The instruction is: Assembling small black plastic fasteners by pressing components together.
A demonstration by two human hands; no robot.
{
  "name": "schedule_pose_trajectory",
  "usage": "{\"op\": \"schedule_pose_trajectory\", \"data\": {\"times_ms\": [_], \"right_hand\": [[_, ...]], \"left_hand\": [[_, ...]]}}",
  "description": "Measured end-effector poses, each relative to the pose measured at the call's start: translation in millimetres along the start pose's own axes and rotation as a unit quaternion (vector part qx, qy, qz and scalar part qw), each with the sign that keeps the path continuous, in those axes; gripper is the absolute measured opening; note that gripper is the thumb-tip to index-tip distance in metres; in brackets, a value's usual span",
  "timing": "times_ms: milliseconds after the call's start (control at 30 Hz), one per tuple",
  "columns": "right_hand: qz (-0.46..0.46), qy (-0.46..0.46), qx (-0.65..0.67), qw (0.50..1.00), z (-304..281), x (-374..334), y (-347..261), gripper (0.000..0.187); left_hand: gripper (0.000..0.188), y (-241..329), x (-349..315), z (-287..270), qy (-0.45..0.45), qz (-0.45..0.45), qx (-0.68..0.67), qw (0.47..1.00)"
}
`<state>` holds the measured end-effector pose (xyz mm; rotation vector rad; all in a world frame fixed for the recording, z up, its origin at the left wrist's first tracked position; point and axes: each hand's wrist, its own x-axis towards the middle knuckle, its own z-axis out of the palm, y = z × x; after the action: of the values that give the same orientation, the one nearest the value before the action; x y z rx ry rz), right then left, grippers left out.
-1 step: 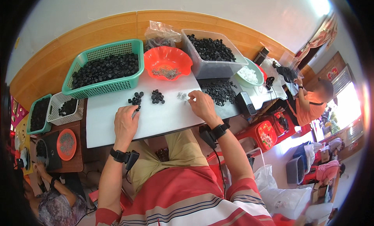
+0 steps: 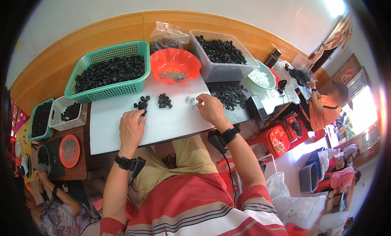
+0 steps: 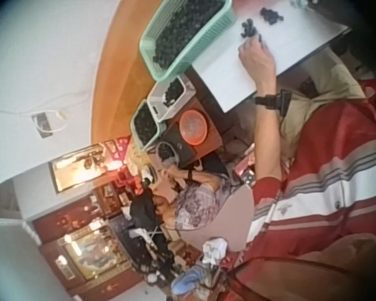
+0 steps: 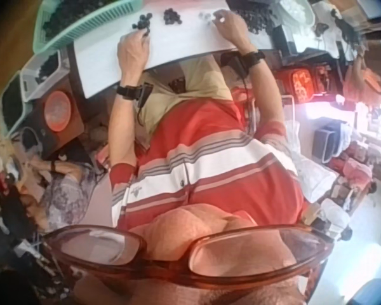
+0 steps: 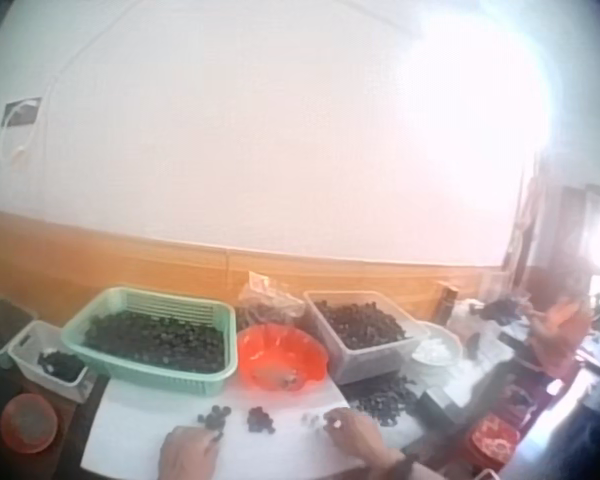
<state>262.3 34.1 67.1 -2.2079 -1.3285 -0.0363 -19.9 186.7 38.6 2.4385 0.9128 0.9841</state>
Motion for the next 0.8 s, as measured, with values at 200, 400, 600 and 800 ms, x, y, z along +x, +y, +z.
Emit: {"op": "schedule_pose_trajectory", "data": {"times_ms": [200,400,600,800], "right_hand": [[-0.052,-0.058,-0.042,0.996,1,17,2,0.025],[-0.061,-0.125,-0.064,0.988,-6,28,-3,0.026],[-0.047,-0.111,-0.037,0.992,-10,22,-8,0.029],[-0.085,-0.041,0.023,0.995,-9,12,-7,0.026]], "left_hand": [[0.027,1,1,-1,0.003,-0.003,-0.007,1.0],[0.026,0,1,0,0.0,-0.006,-0.002,1.0],[0.026,1,1,0,0.003,-0.002,-0.001,1.0],[0.026,0,0,0,-0.003,-0.008,-0.002,1.0]]}}
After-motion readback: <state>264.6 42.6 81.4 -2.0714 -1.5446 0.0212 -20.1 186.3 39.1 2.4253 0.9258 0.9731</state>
